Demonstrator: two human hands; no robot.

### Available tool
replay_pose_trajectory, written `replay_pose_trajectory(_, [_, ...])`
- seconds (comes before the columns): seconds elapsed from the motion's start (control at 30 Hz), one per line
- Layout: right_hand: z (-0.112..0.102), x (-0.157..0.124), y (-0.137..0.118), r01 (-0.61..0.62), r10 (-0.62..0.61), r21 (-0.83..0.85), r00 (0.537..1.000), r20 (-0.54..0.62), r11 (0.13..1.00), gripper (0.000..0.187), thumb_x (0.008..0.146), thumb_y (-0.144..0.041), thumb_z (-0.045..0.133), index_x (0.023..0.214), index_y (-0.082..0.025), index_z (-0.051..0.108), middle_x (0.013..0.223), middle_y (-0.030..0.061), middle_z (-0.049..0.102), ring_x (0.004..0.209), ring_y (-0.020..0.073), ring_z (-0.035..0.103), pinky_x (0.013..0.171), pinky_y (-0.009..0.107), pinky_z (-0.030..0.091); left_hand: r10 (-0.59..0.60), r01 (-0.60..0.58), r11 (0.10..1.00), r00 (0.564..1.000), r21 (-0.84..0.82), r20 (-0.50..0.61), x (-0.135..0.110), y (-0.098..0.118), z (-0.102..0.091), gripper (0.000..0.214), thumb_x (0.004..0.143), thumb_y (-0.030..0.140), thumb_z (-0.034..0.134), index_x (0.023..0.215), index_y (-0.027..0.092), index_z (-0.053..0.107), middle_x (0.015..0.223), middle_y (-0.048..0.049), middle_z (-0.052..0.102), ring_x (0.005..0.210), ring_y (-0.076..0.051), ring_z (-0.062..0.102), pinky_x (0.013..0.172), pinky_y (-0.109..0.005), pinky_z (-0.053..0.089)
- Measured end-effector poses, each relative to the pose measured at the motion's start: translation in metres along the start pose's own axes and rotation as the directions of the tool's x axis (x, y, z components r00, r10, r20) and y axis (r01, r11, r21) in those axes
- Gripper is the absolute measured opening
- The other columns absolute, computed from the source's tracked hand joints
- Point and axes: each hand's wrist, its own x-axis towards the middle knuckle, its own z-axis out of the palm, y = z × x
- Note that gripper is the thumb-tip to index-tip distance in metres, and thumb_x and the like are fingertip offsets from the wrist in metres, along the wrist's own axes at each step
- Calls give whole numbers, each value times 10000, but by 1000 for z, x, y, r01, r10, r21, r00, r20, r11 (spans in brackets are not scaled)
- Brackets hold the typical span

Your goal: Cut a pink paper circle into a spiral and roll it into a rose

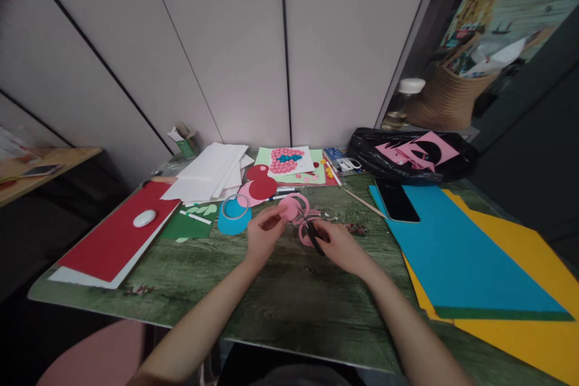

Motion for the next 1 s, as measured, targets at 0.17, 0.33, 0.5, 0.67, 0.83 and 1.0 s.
replay_pose_trajectory(0.17, [0, 0, 5, 3, -4, -41, 1000, -10, 999, 149, 788, -297, 478, 721, -179, 541, 665, -1, 576, 593, 139, 480, 541, 226, 337, 3, -1, 1000, 999, 29, -37, 0, 1, -1, 141, 694, 176, 611, 802, 176, 702, 851, -75, 681, 799, -164, 620, 722, -284, 494])
replay_pose_trajectory(0.33, [1, 0, 7, 12, -13, -40, 1000, -11, 999, 134, 790, -271, 467, 729, -179, 544, 664, -1, 567, 595, 138, 473, 543, 226, 333, -8, 8, 1000, 998, -8, -67, 0, -1, -1, 177, 713, 189, 604, 867, 176, 691, 910, -80, 676, 850, -168, 616, 776, -304, 490])
replay_pose_trajectory(0.5, [-1, 0, 3, 15, -15, -21, 1000, 9, 1000, 137, 790, -266, 464, 742, -179, 559, 668, -2, 577, 602, 142, 488, 549, 230, 337, -9, 8, 1000, 996, -18, -92, -1, -2, -1, 229, 713, 199, 613, 932, 183, 678, 967, -84, 663, 896, -170, 602, 795, -300, 481])
replay_pose_trajectory(0.67, [-2, 0, 2, 20, -18, -34, 999, 41, 999, 144, 807, -233, 431, 757, -174, 553, 677, 3, 579, 620, 146, 506, 567, 232, 348, -15, 12, 1000, 994, -29, -107, 0, -1, -1, 253, 705, 224, 629, 950, 181, 674, 973, -89, 655, 883, -172, 598, 769, -295, 488])
replay_pose_trajectory(0.83, [-1, 0, 5, 12, -9, -41, 998, 56, 999, 138, 805, -223, 434, 727, -173, 536, 656, -1, 569, 610, 144, 510, 548, 222, 342, -12, 10, 1000, 993, -19, -121, 0, 0, -1, 282, 701, 244, 636, 975, 183, 664, 989, -86, 648, 885, -169, 594, 770, -289, 481])
replay_pose_trajectory(1.0, [-1, 0, 2, 19, -19, 4, 998, 53, 1000, 146, 807, -239, 435, 738, -173, 544, 672, 5, 583, 608, 138, 512, 559, 222, 350, -60, 46, 992, 992, -121, -114, 0, 1, 1, 375, 695, 242, 647, 1062, 173, 609, 994, -90, 639, 862, -162, 601, 769, -287, 486])
